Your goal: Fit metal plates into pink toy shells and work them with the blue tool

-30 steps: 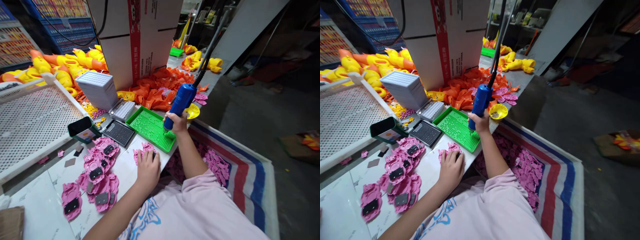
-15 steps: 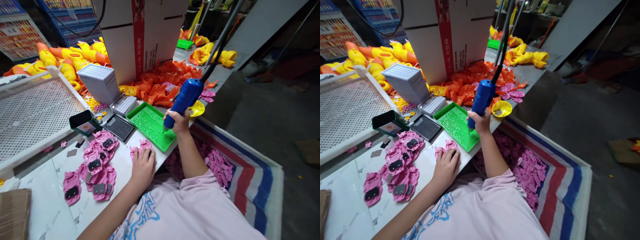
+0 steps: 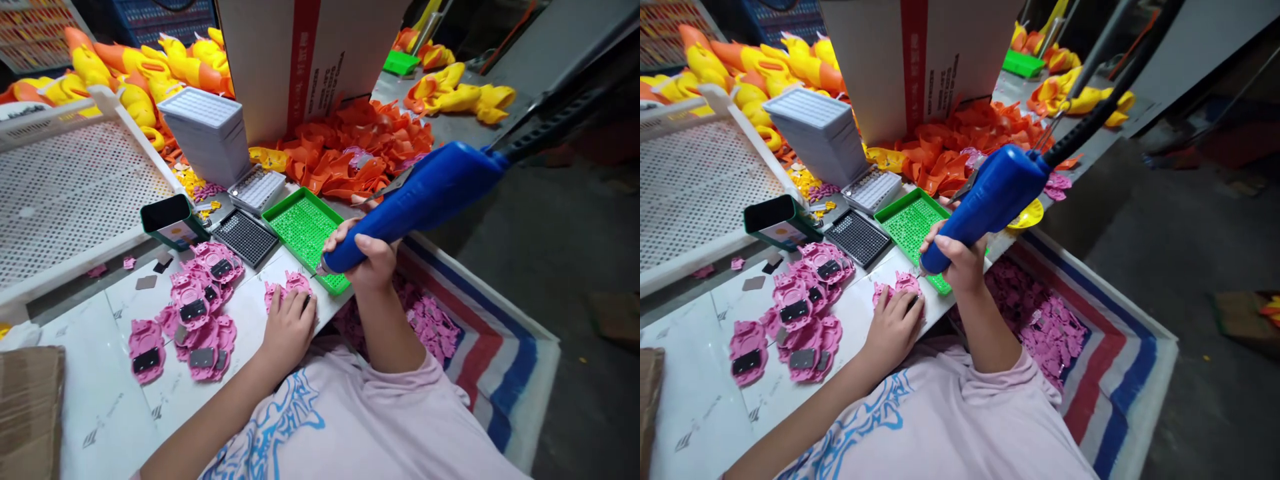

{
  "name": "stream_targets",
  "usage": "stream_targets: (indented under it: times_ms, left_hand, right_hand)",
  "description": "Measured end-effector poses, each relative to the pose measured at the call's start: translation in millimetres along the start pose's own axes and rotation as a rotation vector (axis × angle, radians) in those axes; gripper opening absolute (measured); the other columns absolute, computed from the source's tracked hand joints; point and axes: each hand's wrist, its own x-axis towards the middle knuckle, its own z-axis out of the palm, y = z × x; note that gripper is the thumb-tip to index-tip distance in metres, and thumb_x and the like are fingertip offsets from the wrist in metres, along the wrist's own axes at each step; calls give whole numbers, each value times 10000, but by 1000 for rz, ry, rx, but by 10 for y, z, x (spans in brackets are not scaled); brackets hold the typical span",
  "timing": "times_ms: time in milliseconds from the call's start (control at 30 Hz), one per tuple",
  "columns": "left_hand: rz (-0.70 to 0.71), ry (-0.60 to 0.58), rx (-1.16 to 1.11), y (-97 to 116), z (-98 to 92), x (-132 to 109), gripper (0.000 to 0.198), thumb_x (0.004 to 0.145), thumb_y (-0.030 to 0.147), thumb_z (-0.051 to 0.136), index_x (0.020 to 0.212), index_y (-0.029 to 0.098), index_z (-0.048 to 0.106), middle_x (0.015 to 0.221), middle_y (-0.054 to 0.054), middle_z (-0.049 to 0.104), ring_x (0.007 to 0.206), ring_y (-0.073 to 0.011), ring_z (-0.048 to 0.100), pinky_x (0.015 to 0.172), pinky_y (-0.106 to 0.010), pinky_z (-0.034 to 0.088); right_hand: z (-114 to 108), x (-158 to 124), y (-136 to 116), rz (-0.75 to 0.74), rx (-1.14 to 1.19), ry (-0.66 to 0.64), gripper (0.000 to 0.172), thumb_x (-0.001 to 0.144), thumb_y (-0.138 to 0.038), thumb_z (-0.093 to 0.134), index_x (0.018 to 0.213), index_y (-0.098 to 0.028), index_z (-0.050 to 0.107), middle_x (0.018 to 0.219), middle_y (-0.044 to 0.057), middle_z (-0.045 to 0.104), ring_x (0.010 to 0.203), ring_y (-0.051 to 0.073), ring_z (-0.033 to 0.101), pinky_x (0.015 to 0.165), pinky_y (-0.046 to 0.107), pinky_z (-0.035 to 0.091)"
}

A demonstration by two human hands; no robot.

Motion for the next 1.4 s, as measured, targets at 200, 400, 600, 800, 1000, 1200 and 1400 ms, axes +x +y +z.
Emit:
stream_targets:
  times_ms: [200,400,600,800,1000,1200,1400]
  left_hand:
    - [1,-27,-45,-34,-23,9,315,938,278,532,1228,185,613,1186,-103,663,1130,-253,586,1133,-530,315]
    - [8,-30,-49,-48,-21,12,310,928,275,552,1220,185,605,1181,-97,660,1130,-253,579,1131,-526,319]
    - [7,-15,-52,-44,1,9,306,913,284,588,1203,188,611,1180,-100,662,1116,-248,585,1121,-530,332]
    - [12,14,-40,-40,-12,18,301,898,279,612,1184,183,614,1161,-89,674,1092,-245,595,1104,-523,351]
    - [7,9,-40,-46,-15,18,313,890,284,625,1189,191,612,1159,-91,674,1098,-242,593,1106,-520,348]
    - [8,25,-32,-36,4,14,307,896,278,617,1186,179,618,1156,-85,677,1099,-239,589,1111,-511,340]
    - [-3,25,-13,-10,40,-2,298,911,285,599,1189,183,629,1150,-81,683,1097,-239,588,1100,-516,354]
  right_hand:
    - [141,-3,230,66,-22,-15,334,624,-412,688,889,-231,595,661,-41,538,517,129,579,569,312,523]
    - [140,19,291,91,-37,-13,323,625,-394,666,896,-235,588,655,-49,539,508,122,569,561,303,509]
    - [151,12,340,95,43,-24,295,609,-334,689,867,-227,595,628,-54,578,489,123,582,532,287,487]
    - [153,30,355,89,75,-20,309,601,-305,699,885,-225,608,625,-57,606,489,127,596,522,278,489]
    - [160,28,322,75,55,-26,296,601,-314,698,867,-223,605,597,-64,605,478,125,584,526,285,495]
    - [149,10,352,57,24,-32,289,611,-318,711,851,-213,588,611,-58,605,484,119,585,528,282,494]
    - [197,-60,415,54,-43,-68,262,589,-282,744,788,-224,583,616,-64,620,508,121,593,557,288,514]
